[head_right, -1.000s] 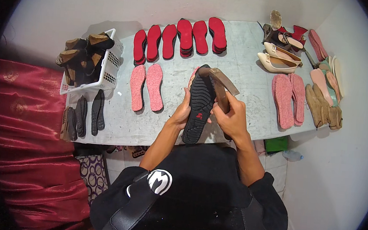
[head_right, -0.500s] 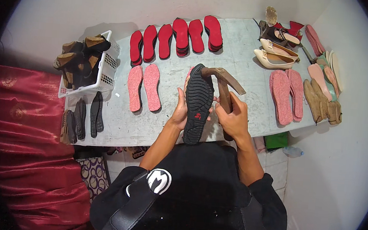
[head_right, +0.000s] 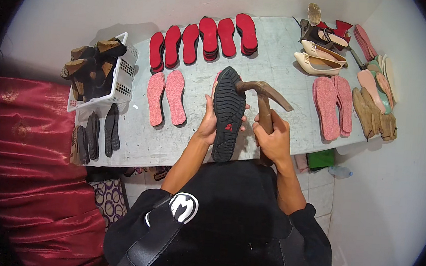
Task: The person presses a shoe sole onto a shoe insole by hand, then secures it by hammering around the edges with a hammer.
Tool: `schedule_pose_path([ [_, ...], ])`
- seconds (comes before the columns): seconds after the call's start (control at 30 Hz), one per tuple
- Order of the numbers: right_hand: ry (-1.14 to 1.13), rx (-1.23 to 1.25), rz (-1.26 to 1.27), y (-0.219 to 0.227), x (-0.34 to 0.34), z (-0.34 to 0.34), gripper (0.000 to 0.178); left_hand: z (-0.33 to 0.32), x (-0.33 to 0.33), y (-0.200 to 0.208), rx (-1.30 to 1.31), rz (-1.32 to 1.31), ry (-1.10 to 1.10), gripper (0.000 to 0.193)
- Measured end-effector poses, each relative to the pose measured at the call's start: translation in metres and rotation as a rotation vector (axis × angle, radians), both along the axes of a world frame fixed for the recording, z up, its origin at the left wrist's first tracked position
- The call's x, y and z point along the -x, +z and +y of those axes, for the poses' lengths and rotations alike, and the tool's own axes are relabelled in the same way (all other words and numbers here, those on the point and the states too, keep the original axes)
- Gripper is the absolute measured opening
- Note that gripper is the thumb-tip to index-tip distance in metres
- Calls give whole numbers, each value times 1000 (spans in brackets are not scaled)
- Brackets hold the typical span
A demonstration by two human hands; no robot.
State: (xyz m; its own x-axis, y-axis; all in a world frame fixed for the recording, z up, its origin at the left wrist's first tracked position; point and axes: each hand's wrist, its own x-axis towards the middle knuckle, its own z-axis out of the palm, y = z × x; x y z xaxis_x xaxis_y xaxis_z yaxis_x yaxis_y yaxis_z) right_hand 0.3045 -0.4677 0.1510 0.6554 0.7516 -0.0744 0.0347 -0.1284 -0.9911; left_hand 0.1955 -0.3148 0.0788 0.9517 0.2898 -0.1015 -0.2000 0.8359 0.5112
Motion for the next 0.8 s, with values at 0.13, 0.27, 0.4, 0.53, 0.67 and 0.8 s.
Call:
schedule_pose_path([
  [0.13,-20,-58,27,4,7,-8,9,9,-2,-6,35,-21,52,94],
  [0.27,21,10,51,4,17,-15,10,18,-6,-1,130,-53,102,97],
  [0.4,56,22,-27,-9,21,-11,12,20,-14,19,59,-7,149,92],
  [0.53,60,36,35,-6,19,-12,11,24,-16,19,70,-9,165,88],
  [0.67,62,68,46,3,21,-15,12,36,-15,11,124,-82,186,86],
  [0.8,83,10,-38,-19,25,-15,11,37,-18,5,186,-133,216,81],
])
